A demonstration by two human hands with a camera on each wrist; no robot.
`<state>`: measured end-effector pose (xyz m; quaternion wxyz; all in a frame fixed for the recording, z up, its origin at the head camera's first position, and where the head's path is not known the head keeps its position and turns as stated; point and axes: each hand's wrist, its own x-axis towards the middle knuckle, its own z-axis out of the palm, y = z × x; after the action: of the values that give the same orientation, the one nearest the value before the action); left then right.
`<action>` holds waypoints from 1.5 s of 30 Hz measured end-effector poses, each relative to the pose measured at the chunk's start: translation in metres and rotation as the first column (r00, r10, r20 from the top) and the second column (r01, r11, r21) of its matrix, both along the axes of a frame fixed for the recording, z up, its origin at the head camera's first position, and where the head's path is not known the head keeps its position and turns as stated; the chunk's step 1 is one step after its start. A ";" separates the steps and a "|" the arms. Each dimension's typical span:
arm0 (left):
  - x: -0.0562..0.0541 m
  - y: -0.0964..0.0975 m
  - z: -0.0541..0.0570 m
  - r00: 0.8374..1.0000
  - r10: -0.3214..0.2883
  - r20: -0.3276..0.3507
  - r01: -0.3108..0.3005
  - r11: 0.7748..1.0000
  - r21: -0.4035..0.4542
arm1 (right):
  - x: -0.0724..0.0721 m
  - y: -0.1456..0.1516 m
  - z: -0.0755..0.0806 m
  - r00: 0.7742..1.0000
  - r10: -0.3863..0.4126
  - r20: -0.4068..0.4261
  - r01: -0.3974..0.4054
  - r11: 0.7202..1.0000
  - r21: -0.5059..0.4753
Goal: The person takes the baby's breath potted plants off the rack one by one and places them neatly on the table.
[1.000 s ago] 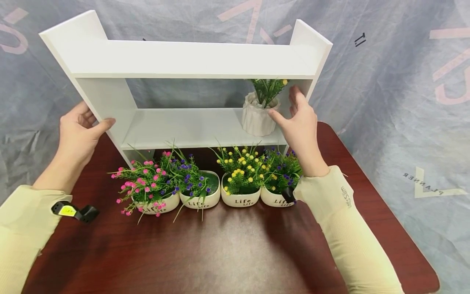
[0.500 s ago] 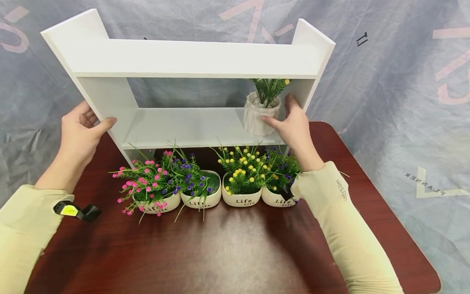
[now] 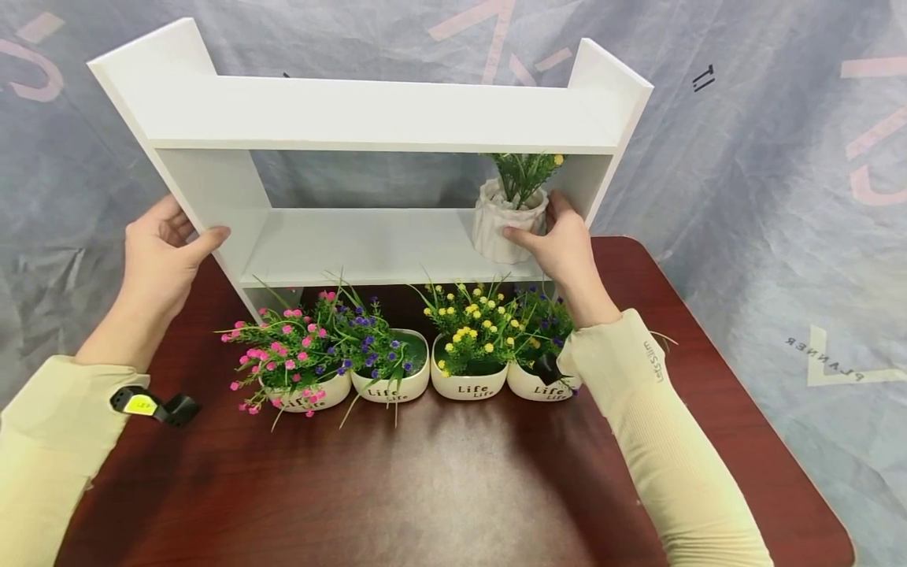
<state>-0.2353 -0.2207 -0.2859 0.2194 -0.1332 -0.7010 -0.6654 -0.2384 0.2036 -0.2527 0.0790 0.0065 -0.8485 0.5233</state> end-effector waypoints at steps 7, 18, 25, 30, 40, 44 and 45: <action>0.000 0.001 0.000 1.000 0.006 -0.003 -0.006 1.000 -0.008 | -0.006 -0.003 -0.005 1.000 -0.008 0.002 0.009 1.000 -0.029; 0.000 0.002 -0.001 1.000 0.016 0.004 -0.016 0.999 -0.039 | -0.009 -0.004 -0.006 0.999 -0.030 0.043 0.032 0.999 -0.032; -0.001 0.003 -0.001 1.000 0.014 0.008 -0.014 0.999 -0.049 | -0.009 -0.003 -0.005 0.997 -0.033 0.076 0.034 0.999 -0.014; -0.001 0.003 0.000 0.999 0.032 0.009 -0.031 0.997 -0.064 | -0.008 -0.003 -0.004 0.995 -0.026 0.092 0.025 1.000 0.013; 0.000 0.004 0.000 1.000 0.028 0.009 -0.028 0.998 -0.054 | -0.008 -0.007 -0.003 0.995 0.005 0.097 -0.011 0.998 0.061; 0.000 0.003 0.000 0.999 0.032 0.013 -0.031 0.998 -0.056 | -0.009 -0.008 -0.004 0.995 0.021 0.101 -0.024 0.999 0.026; 0.000 0.003 0.000 1.000 0.027 0.013 -0.026 0.998 -0.051 | -0.010 -0.008 -0.004 0.994 0.026 0.103 -0.027 1.000 0.016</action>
<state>-0.2354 -0.2175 -0.2863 0.2198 -0.1247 -0.7209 -0.6453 -0.2483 0.1959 -0.2564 0.0280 -0.0086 -0.8557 0.5167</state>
